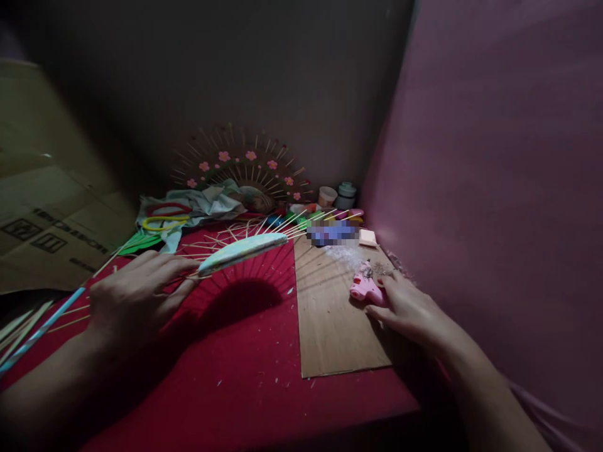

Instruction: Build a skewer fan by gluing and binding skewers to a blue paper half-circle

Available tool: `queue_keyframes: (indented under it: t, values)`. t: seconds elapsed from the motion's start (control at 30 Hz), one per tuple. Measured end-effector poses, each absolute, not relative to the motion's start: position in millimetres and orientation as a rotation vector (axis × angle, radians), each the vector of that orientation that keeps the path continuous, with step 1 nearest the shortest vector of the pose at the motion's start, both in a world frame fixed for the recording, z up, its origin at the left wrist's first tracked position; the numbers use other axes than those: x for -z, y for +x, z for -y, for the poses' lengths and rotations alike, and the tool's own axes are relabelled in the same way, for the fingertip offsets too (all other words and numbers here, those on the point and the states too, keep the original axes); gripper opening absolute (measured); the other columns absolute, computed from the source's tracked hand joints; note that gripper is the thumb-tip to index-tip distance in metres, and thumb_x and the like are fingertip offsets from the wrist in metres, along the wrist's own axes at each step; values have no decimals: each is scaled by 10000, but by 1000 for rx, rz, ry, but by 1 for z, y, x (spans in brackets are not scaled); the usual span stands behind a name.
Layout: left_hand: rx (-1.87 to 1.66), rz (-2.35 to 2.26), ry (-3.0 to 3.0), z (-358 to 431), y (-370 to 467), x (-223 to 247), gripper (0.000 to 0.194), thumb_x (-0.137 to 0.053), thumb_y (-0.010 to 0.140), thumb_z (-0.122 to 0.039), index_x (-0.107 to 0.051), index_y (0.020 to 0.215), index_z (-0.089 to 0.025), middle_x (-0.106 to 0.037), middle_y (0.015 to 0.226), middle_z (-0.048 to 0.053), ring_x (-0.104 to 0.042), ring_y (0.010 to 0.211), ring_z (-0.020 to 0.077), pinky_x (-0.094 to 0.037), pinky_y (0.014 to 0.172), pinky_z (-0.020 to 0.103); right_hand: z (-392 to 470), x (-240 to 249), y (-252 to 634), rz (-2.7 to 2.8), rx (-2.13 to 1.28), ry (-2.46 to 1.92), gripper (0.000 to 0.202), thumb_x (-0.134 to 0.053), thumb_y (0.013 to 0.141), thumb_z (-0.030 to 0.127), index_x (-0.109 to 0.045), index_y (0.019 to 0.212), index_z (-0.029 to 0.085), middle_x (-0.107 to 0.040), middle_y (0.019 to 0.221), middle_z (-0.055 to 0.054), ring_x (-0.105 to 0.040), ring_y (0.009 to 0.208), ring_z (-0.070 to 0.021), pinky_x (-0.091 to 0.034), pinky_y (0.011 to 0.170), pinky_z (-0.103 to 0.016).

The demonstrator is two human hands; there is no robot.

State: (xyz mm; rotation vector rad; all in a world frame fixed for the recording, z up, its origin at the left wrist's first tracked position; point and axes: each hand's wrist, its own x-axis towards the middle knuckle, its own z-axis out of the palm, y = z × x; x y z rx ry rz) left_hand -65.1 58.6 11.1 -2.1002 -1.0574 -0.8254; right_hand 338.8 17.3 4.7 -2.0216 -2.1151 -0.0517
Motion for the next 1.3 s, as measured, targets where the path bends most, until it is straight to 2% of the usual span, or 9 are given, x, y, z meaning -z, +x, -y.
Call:
queue_keyframes:
  t: [0.1, 0.23, 0.37, 0.5, 0.67, 0.9, 1.0, 1.13, 1.3]
  values:
    - [859, 1088, -2112, -57, -65, -12, 110, -569, 830, -262, -645, 859, -189, -699, 826, 26, -586, 756, 191, -433, 638, 295, -20, -20, 309, 1902, -94, -1805, 298, -581, 715, 371, -641, 943, 189, -609, 975, -123, -584, 885, -270, -473, 720, -394]
    - [874, 1103, -2119, -55, -65, -15, 115, -585, 820, -263, -652, 874, -187, -696, 809, 21, -585, 754, 200, -435, 643, 308, -42, -22, 241, 1322, -1021, -1220, 278, -648, 684, 309, -609, 939, 205, -635, 843, -46, -615, 694, -169, -498, 625, -318]
    - [885, 1071, -2130, -54, -69, -17, 93, -600, 810, -221, -644, 886, -190, -693, 811, 14, -582, 758, 193, -441, 660, 300, -70, -14, 198, 881, -1360, -764, 374, -710, 574, 144, -585, 920, 207, -649, 758, 6, -623, 592, -129, -491, 575, -265]
    - [878, 1030, -2155, -56, -75, -21, 87, -597, 811, -199, -624, 894, -187, -685, 799, 14, -577, 741, 181, -444, 677, 292, -84, -14, 188, 911, -1430, -592, 383, -712, 600, 123, -631, 964, 211, -667, 763, 11, -617, 561, -108, -490, 551, -234]
    - [721, 1137, -2171, -62, -78, -31, 114, -528, 853, -239, -616, 915, -201, -676, 862, 24, -603, 810, 192, -446, 689, 292, -97, -22, 180, 1001, -1416, -538, 243, -736, 652, 230, -687, 883, 173, -684, 741, -6, -621, 551, -111, -513, 543, -242]
    - [519, 1706, -2183, -48, -77, -66, 401, -422, 863, -340, -419, 1235, -191, -610, 1088, 85, -633, 848, 219, -449, 635, 303, -104, -39, 162, 978, -1361, -492, 205, -753, 655, 250, -708, 829, 152, -689, 697, -4, -618, 525, -95, -518, 530, -210]
    - [579, 1919, -2146, -35, -73, -76, 317, -351, 896, -414, -440, 1117, -206, -643, 935, 46, -642, 761, 213, -447, 641, 313, -102, -43, 159, 965, -1356, -503, 212, -758, 649, 257, -702, 825, 152, -685, 692, -4, -615, 531, -100, -522, 515, -214]
    - [702, 1927, -2166, -26, -62, -77, 216, -319, 915, -371, -475, 901, -222, -612, 707, 1, -603, 620, 185, -421, 577, 295, -100, -45, 158, 958, -1366, -502, 209, -753, 651, 266, -689, 816, 154, -683, 664, -7, -615, 523, -109, -526, 505, -222]
    - [855, 1664, -2466, -21, -57, -83, 152, -421, 883, -317, -529, 881, -210, -632, 762, 17, -590, 646, 148, -450, 584, 261, -98, -44, 158, 953, -1384, -504, 190, -740, 657, 263, -677, 799, 153, -683, 631, -9, -617, 498, -107, -531, 500, -220]
